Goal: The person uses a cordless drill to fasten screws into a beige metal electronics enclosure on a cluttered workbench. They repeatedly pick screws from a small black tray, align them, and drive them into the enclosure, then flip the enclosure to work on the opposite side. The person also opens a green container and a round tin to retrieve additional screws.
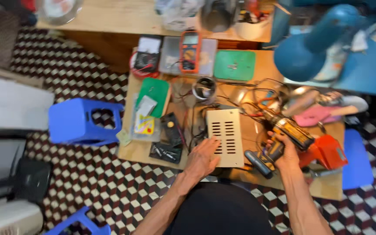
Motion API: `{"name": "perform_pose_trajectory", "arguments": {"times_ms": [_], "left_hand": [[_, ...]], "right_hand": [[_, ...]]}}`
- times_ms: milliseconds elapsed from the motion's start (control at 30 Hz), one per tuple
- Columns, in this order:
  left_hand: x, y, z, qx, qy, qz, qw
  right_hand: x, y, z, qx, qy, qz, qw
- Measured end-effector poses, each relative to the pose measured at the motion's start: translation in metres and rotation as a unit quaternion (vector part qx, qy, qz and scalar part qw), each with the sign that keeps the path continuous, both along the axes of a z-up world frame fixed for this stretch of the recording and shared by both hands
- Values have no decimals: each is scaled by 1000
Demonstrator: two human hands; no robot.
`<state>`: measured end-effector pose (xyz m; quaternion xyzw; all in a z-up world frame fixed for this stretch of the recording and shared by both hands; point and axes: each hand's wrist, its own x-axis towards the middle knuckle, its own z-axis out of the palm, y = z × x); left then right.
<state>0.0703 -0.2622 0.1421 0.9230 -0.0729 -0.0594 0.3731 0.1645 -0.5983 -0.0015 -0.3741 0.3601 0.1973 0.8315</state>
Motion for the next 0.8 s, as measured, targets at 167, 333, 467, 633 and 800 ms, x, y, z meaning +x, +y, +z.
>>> {"name": "perform_pose_trajectory", "arguments": {"times_ms": [167,333,467,633,800], "left_hand": [[-3,23,7,-33,-10,134,990],[9,114,-17,23,99,359,928],[29,202,-44,91,-30,359,928],[76,264,-70,115,-4,268,956],[94,277,-89,143,-8,259,955]], "right_hand": [[28,-7,-41,12,32,71,997],[24,-12,-41,-85,58,95,990],[3,-11,-19,-238,109,93,961],[-50,0,30,-351,-31,-42,935],[-101,56,91,-427,-130,-85,891]]}}
